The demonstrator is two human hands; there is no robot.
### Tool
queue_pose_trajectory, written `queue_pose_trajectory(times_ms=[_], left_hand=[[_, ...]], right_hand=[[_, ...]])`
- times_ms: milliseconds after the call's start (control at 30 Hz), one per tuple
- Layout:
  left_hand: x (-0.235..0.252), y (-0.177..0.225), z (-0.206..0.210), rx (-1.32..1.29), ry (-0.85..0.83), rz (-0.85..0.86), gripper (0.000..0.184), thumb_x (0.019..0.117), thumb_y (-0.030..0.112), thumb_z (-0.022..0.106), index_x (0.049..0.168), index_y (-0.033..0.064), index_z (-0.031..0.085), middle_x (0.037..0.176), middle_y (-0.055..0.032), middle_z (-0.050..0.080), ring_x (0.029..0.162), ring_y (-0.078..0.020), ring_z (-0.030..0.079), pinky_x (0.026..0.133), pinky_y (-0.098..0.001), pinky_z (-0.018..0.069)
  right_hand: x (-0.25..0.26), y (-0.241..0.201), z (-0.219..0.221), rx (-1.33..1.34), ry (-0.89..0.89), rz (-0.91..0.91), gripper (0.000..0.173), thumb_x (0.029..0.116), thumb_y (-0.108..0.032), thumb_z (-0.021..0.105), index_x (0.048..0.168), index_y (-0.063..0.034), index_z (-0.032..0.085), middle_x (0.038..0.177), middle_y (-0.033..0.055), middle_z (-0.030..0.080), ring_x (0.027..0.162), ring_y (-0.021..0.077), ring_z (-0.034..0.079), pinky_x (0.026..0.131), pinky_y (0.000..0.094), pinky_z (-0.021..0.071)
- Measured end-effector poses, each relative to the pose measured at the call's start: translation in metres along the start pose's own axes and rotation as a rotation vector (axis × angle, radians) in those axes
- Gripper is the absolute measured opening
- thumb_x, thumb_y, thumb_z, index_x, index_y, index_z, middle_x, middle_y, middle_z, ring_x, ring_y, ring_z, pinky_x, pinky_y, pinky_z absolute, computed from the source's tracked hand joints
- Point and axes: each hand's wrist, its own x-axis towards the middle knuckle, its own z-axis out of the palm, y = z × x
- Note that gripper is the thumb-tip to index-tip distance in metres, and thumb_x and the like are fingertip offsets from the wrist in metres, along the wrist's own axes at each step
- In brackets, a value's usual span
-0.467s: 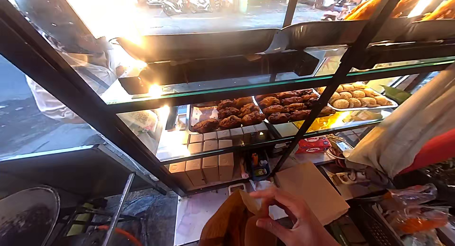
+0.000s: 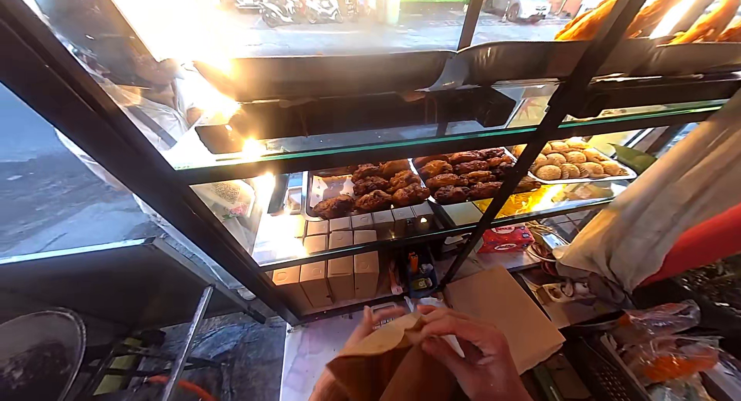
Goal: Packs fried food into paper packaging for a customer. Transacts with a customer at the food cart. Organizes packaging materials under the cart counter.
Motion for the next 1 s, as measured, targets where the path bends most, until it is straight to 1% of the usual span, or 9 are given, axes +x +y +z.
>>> queue_pose_trajectory(times_ms=[100,167,333,467,600,700,767,867,1000], left_hand=[[-0.032,0.025,0.023,0.246,0.466,0.493,0.073,0.0955,0.071,0.042,0.137,0.0133,0.056,0.124,-0.0036,0.071,0.115,-0.0181,0.067,0.096,-0.0378,0.0562],[-0.038,0.039,0.045,0.402,0.505,0.751,0.059,0.0944,0.064,0.056,0.135,0.0223,0.059,0.13,0.0047,0.066,0.123,-0.0133,0.061,0.105,-0.0339,0.0505],[-0.024,0.055,0.098,0.68,0.702,0.924,0.02,0.0879,0.019,0.081,0.106,0.02,0.074,0.115,0.0044,0.069,0.112,-0.0122,0.065,0.097,-0.0311,0.0567],[-0.015,0.072,0.082,0.719,0.564,0.852,0.01,0.0884,0.025,0.08,0.095,0.0214,0.074,0.151,-0.007,0.051,0.145,-0.0277,0.042,0.117,-0.046,0.0426],[-0.032,0.072,0.078,0.636,0.528,0.754,0.011,0.0867,0.006,0.079,0.096,0.002,0.074,0.098,-0.0081,0.076,0.093,-0.0177,0.074,0.09,-0.0382,0.0611],[-0.055,0.073,0.083,0.639,0.574,0.737,0.008,0.091,0.006,0.074,0.098,0.0026,0.072,0.099,-0.0061,0.077,0.105,-0.0185,0.073,0.111,-0.0456,0.0485],[-0.068,0.061,0.081,0.671,0.63,0.7,0.008,0.0935,0.005,0.071,0.098,-0.001,0.071,0.102,-0.0116,0.077,0.11,-0.024,0.072,0.116,-0.052,0.0432],[-0.072,0.038,0.059,0.595,0.793,0.61,0.012,0.093,-0.001,0.068,0.104,-0.0051,0.066,0.1,-0.0133,0.075,0.098,-0.024,0.074,0.094,-0.0435,0.0601],[-0.087,-0.002,0.02,0.414,0.945,0.46,0.03,0.0953,-0.001,0.064,0.123,-0.0033,0.052,0.09,-0.0159,0.076,0.079,-0.0251,0.075,0.075,-0.0398,0.0635]], right_hand=[[0.012,-0.013,0.004,-0.036,0.262,0.081,0.013,0.097,-0.013,0.071,0.108,-0.0143,0.078,0.107,-0.0032,0.076,0.104,0.0082,0.071,0.093,0.0268,0.0598],[0.021,-0.015,0.006,-0.056,0.384,0.077,0.015,0.097,-0.013,0.071,0.109,-0.019,0.078,0.107,-0.0074,0.076,0.101,0.0047,0.07,0.091,0.0236,0.0589],[0.025,-0.004,0.016,-0.051,0.41,0.06,0.017,0.0976,-0.011,0.069,0.109,-0.019,0.078,0.108,-0.0087,0.076,0.1,0.004,0.07,0.091,0.0231,0.0588],[0.017,0.003,0.015,0.032,0.271,0.12,0.018,0.1,-0.01,0.065,0.111,-0.02,0.076,0.107,-0.0106,0.075,0.098,0.0018,0.07,0.089,0.0224,0.0588],[0.002,0.018,0.013,0.052,0.147,0.162,0.018,0.1012,-0.009,0.063,0.112,-0.0179,0.075,0.108,-0.0092,0.075,0.098,0.0029,0.07,0.089,0.0242,0.0591],[-0.004,0.023,0.005,0.111,0.08,0.192,0.016,0.1001,-0.003,0.06,0.111,0.0031,0.07,0.108,0.0081,0.073,0.102,0.015,0.069,0.094,0.0374,0.0575],[-0.015,0.025,0.008,0.097,0.098,0.275,0.014,0.0995,-0.003,0.063,0.111,0.0011,0.071,0.108,0.0057,0.075,0.1,0.0133,0.07,0.093,0.0355,0.0591],[-0.018,0.045,0.033,0.105,0.132,0.44,0.022,0.0942,-0.002,0.069,0.116,-0.0011,0.067,0.1,0.0003,0.075,0.09,0.0105,0.072,0.084,0.0321,0.0616],[-0.039,0.102,0.068,0.189,0.1,0.548,0.018,0.0902,0.004,0.069,0.107,-0.0014,0.064,0.093,0.0038,0.073,0.085,0.0137,0.071,0.078,0.0322,0.0618]])
